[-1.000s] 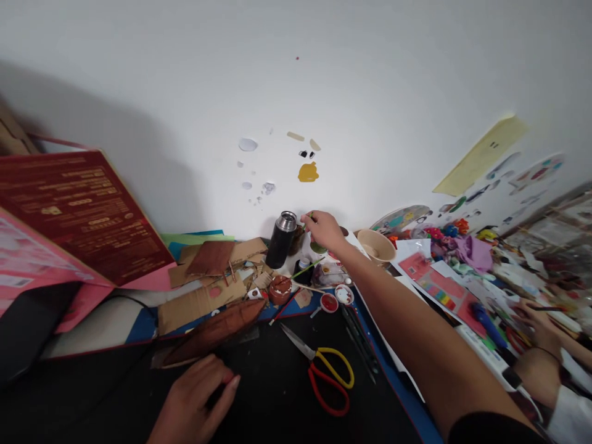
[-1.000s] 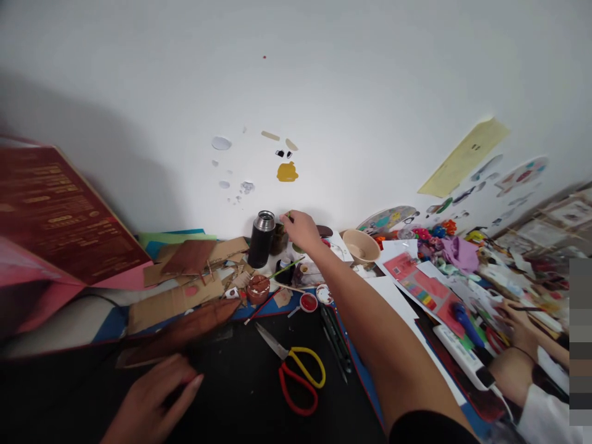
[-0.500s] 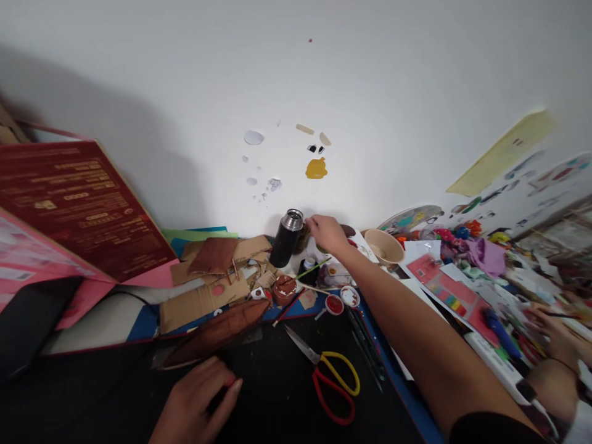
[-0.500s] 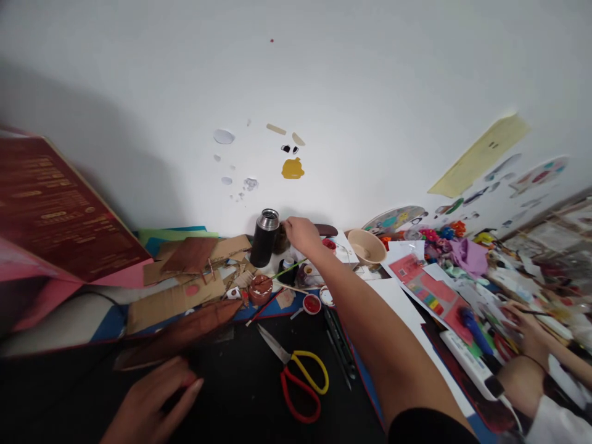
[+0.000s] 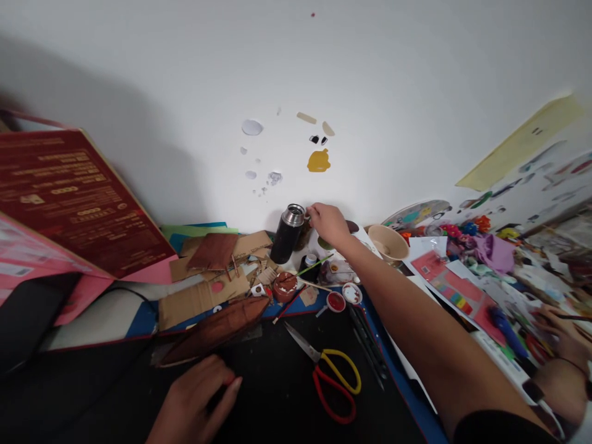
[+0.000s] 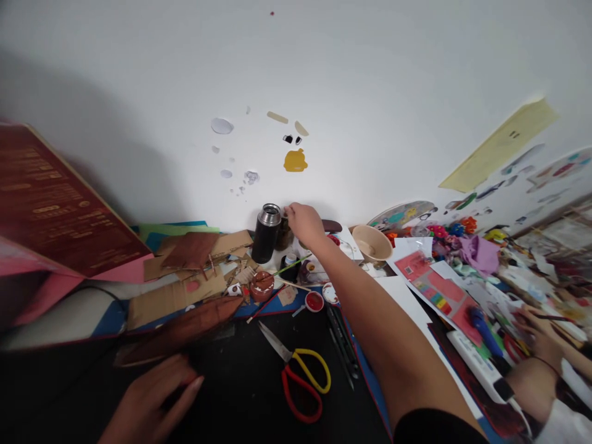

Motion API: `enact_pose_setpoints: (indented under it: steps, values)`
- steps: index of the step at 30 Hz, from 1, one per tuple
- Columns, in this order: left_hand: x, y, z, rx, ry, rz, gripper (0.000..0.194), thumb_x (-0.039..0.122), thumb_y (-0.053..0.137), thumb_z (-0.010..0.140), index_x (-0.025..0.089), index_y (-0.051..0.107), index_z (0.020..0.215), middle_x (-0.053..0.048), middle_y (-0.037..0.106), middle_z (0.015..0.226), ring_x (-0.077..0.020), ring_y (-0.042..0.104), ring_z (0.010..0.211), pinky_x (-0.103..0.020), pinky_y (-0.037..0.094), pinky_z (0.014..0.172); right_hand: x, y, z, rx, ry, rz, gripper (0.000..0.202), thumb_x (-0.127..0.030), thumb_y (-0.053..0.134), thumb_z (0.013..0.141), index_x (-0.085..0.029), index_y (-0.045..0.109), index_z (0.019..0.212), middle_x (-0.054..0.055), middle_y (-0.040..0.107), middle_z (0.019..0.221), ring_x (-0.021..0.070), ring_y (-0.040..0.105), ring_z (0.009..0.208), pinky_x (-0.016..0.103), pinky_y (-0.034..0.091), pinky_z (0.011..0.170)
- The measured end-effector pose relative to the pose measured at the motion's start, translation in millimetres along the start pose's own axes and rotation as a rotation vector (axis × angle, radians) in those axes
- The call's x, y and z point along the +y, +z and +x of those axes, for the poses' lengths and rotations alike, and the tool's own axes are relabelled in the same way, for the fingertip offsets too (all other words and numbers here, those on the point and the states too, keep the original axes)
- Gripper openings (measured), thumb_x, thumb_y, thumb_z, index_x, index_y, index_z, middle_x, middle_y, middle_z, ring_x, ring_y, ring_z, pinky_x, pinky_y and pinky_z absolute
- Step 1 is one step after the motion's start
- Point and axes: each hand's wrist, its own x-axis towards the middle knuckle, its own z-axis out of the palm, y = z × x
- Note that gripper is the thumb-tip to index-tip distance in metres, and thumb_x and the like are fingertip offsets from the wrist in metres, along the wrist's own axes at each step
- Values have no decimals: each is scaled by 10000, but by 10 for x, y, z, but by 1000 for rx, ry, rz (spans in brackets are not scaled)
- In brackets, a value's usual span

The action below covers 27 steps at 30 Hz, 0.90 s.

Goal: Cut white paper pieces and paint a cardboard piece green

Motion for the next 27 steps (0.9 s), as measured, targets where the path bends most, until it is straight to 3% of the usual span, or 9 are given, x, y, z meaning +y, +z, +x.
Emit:
enact_pose_setpoints:
  steps: [4, 9, 18, 24, 27]
  values:
    - [-3, 2, -16, -7, 2, 7, 262, 221, 568, 1059, 241, 596, 799, 32, 617, 650, -122, 619, 555, -223, 479, 549, -41, 9, -4, -55, -11, -19, 346, -273, 537, 1123, -186, 781, 894, 112, 814, 895, 248, 711, 865, 301, 412, 750]
    - [-6, -4, -11, 3, 16, 15, 254, 226, 568, 1063, 240, 599, 812, 28, 633, 663, -128, 634, 574, -227, 484, 570, -51, -18, -18, -47, 4, -29, 403, -281, 446, 1159, -170, 779, 960, 130, 820, 964, 251, 716, 913, 304, 421, 804]
    - [1, -6, -1, 0, 18, 19, 281, 233, 555, 1075, 233, 596, 797, 40, 615, 647, -114, 617, 556, -216, 478, 581, -94, 28, 15, -94, 23, 14, 335, -235, 487, 1134, -166, 760, 953, 132, 824, 983, 247, 735, 957, 287, 441, 818]
    - [12, -13, 11, -20, 6, 26, 286, 231, 545, 1076, 232, 592, 794, 39, 615, 649, -115, 616, 557, -220, 472, 572, -82, 71, 47, -147, 47, 124, 384, -230, 424, 1156, -178, 723, 919, 46, 806, 799, 154, 696, 619, 243, 467, 688]
    - [22, -16, 27, -20, 8, 23, 282, 218, 549, 1069, 231, 587, 790, 41, 613, 644, -114, 613, 552, -220, 468, 569, -67, 72, 55, -142, 62, 150, 364, -230, 432, 1151, -174, 717, 931, 51, 802, 796, 149, 684, 586, 246, 470, 677]
